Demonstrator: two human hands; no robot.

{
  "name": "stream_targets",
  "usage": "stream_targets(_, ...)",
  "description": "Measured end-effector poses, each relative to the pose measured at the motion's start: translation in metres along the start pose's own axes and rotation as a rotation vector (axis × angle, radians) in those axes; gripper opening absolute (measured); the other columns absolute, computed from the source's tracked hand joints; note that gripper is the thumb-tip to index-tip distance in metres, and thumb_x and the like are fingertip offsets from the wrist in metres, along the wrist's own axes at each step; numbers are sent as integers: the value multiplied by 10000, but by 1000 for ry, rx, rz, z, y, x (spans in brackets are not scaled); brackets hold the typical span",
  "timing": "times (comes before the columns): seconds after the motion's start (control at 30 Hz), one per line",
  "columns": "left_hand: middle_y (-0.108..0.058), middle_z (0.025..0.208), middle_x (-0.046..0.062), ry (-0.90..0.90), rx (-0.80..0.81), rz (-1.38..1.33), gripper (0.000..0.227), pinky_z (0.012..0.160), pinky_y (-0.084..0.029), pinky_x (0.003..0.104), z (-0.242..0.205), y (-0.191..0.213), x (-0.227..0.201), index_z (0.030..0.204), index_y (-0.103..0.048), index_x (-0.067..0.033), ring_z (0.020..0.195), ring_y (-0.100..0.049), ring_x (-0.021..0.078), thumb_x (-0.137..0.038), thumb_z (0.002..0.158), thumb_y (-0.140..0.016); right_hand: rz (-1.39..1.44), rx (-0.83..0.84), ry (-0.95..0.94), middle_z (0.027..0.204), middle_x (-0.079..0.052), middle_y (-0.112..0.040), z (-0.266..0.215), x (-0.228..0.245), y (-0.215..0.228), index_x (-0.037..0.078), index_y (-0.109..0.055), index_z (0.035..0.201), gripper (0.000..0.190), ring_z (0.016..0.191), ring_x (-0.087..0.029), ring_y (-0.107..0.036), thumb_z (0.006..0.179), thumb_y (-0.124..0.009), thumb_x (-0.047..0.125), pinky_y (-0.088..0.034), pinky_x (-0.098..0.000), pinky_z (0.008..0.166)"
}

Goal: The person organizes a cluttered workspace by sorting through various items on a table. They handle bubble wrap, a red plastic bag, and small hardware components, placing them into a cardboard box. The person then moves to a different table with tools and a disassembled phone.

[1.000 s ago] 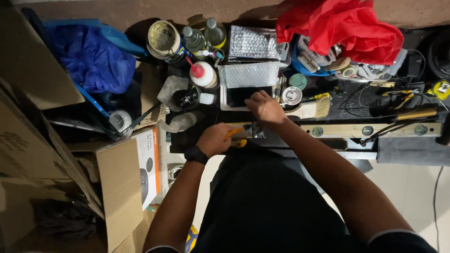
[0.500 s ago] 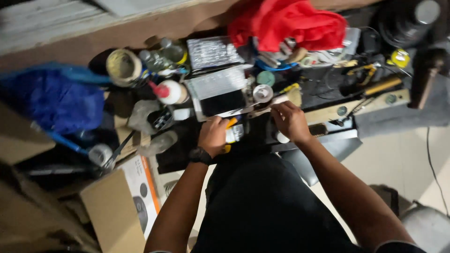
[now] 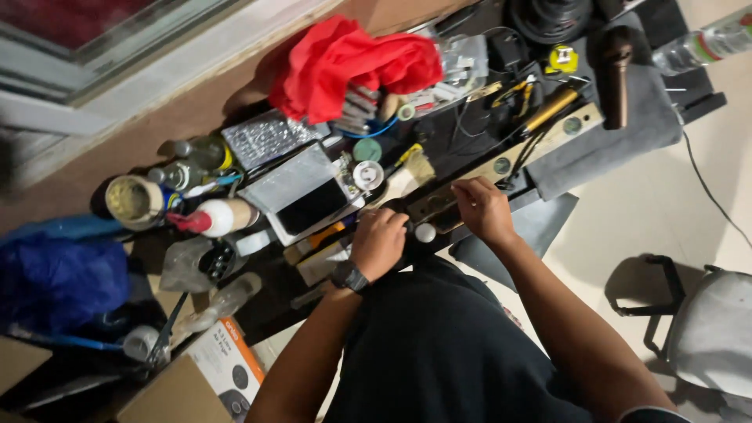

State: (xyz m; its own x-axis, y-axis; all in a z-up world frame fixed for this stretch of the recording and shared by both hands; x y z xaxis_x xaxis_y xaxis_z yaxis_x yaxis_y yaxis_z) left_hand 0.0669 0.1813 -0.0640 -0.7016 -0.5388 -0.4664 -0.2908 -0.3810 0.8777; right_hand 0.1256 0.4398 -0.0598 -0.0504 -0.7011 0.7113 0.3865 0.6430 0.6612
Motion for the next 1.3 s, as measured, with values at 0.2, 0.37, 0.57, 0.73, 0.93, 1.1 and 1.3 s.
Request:
stream_targets(0.2,-738,1043,101,-54,8,-40,290,864,-615,511,40,-14,-44,1272,-806,-145,1039,-767,381,-233,1002,-746,60,-34,-20,933,-138,-772,21,-27,32,84,-890,1180,161,817,-347,-809,1024,-876,47,-678,-398,676)
stream_targets(0.37,-753,1056,110,-8,37,-40,282,888,-620,512,58,-10,-55,1277,-811,-141,1036,-775,384,-253,1034,-725,72,-10,3,928,-146,-766,46,-49,38,70,-893,1196,165,824,-351,-807,1036,-866,43,-678,-408,665)
stream_targets(0.57,-748,1074,106,67,95,-23,286,868,-624,521,67,-9,-62,1309,-804,-136,1002,-780,388,-270,1096,-669,142,30,54,894,-151,-747,87,-62,39,42,-883,1198,173,801,-351,-789,1027,-856,31,-651,-429,653)
stream_targets(0.73,-756,1067,128,92,136,-33,299,833,-629,559,75,-14,-64,1315,-810,-124,965,-791,435,-271,1095,-671,143,32,87,902,-156,-763,130,-85,30,54,-877,1180,159,817,-373,-792,1021,-868,56,-639,-451,666)
stream_targets(0.93,-765,1070,146,89,175,-50,331,790,-626,561,94,-8,-69,1358,-801,-90,957,-778,476,-236,1106,-643,61,-57,175,1098,-184,-754,194,-111,13,94,-858,1243,267,994,-454,-782,979,-896,111,-651,-520,825)
stream_targets(1.1,-749,1044,156,158,193,-47,310,855,-621,552,103,-10,-73,1327,-794,-79,967,-798,426,-259,1126,-641,-116,-19,297,1366,-251,-711,235,-88,14,77,-794,1406,485,1270,-534,-696,929,-881,82,-587,-603,1077)
stream_targets(1.3,-748,1069,98,211,228,-19,294,893,-606,495,117,-12,-80,1332,-775,-149,1004,-790,362,-308,1109,-667,-336,288,167,1767,-208,-507,266,-70,-17,234,-585,1688,842,1630,-524,-430,935,-933,379,-506,-726,1214)
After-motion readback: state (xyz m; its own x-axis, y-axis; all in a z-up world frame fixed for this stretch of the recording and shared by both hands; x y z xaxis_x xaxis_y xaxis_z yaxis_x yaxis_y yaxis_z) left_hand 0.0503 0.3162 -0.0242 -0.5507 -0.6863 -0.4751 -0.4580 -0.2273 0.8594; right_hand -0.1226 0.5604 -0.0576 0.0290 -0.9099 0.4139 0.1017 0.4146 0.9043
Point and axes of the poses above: each hand's wrist, its own z-axis towards the middle knuckle, its own y-axis out of the back of the hand, x = y × z, the point moved 5 cm from there along z, towards the middle knuckle
